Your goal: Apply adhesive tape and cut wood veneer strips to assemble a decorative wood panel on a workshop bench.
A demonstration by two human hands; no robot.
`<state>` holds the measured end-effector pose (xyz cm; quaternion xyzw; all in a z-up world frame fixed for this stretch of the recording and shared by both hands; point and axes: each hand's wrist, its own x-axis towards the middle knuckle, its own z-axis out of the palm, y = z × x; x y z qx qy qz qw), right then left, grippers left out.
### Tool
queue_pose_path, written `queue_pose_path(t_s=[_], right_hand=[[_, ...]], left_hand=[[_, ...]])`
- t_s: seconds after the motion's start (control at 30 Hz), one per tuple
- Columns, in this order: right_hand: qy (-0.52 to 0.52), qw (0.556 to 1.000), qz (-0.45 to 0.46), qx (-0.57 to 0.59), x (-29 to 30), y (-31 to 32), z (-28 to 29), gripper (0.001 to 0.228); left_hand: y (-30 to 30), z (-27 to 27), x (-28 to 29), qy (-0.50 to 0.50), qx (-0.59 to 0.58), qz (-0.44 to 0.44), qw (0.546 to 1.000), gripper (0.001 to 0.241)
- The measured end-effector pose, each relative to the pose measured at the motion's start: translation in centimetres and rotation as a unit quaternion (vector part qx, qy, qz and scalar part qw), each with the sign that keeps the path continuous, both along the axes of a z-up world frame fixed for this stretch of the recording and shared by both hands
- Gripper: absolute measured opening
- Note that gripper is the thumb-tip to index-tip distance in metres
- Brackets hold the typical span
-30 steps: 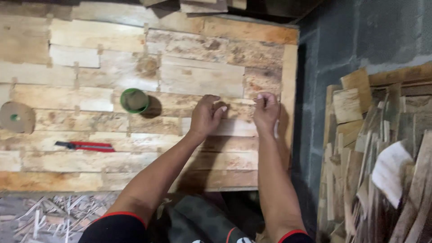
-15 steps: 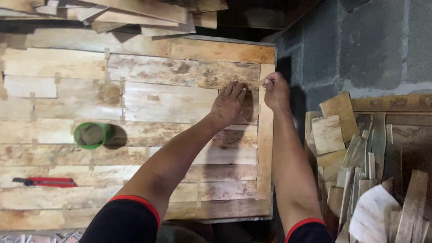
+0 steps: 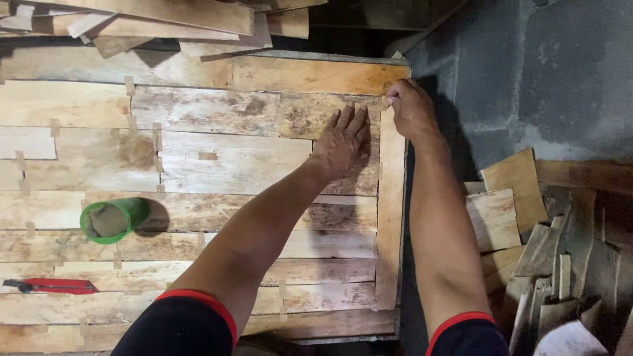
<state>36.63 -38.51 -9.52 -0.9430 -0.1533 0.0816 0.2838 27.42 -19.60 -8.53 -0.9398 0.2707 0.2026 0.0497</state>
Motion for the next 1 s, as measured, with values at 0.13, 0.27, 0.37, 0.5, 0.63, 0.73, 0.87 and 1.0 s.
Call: queue_pose_path(t_s=[0.13, 0.27, 0.37, 0.5, 0.63, 0.73, 0.87, 1.0], right_hand=[[0.026, 0.999, 0.008, -0.025, 1.2, 0.8, 0.9, 0.007], [0.028, 0.997, 0.037, -0.059, 2.1, 1.0, 0.4, 0.007], [0.034, 0.996, 0.038, -0.072, 2.3, 0.9, 0.1, 0.007], [0.03, 0.996, 0.032, -0.082, 2.2, 1.0, 0.4, 0.007], [0.027, 0.996, 0.031, -0.079, 2.4, 0.8, 0.2, 0.009], [0.012, 0.996, 0.058, -0.074, 2.5, 0.6, -0.2, 0.008], [0.014, 0.995, 0.045, -0.087, 2.5, 0.7, 0.0, 0.01], [0.011, 0.997, 0.052, -0.063, 2.6, 0.6, -0.4, 0.011]], left_hand=[[-0.1, 1.3, 0.0, 0.005, -0.016, 0.0, 1.0, 0.076], [-0.3, 2.5, 0.4, 0.017, -0.006, -0.012, 1.0, 0.078], [-0.4, 3.8, 0.5, 0.022, -0.011, -0.023, 0.999, 0.078], [-1.2, 3.6, 1.1, 0.019, 0.016, -0.036, 0.999, 0.084], [-1.9, 4.3, 1.7, 0.06, 0.009, -0.036, 0.998, 0.087], [-2.5, 2.5, 1.8, -0.002, 0.034, -0.045, 0.998, 0.093], [-2.6, 4.3, 2.0, 0.054, -0.01, -0.001, 0.998, 0.101], [-3.1, 2.1, 2.2, 0.024, 0.026, -0.025, 0.999, 0.108]])
